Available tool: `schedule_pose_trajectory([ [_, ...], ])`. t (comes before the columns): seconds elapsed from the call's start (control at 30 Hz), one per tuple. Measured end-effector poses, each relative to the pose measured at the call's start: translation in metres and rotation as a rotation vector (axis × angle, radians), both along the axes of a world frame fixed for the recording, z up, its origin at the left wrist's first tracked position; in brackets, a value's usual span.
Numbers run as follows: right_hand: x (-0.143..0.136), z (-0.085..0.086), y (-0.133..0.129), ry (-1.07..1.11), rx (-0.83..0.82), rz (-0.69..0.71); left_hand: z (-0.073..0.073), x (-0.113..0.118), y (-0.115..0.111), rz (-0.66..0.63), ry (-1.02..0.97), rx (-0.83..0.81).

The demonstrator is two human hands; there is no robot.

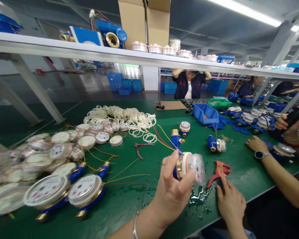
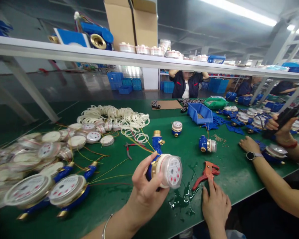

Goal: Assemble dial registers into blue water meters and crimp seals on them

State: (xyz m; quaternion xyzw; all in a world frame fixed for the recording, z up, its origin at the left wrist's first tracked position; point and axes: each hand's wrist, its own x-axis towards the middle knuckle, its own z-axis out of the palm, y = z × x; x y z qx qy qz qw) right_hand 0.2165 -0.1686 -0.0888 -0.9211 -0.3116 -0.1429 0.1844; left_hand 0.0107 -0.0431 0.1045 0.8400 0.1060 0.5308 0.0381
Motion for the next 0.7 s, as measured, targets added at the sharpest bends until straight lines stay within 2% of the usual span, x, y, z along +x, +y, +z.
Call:
schedule_pose_trajectory([
  [0.1, 0.001, 0.001, 0.000, -0.022, -0.011, 0.014, 0.006, -0.003, 0.003, -0.035, -0.010, 0.138],
  [0.23, 0.004, 0.002, 0.000, -0.031, -0.029, 0.020, 0.011, -0.006, 0.003, -0.129, -0.001, 0.153],
  [0.43, 0.006, 0.003, 0.000, -0.017, -0.018, 0.033, -0.002, -0.003, 0.007, -0.209, -0.014, 0.113],
  [0.7, 0.004, 0.008, 0.002, 0.015, -0.009, 0.023, -0.013, 0.009, 0.016, -0.137, -0.061, 0.159],
])
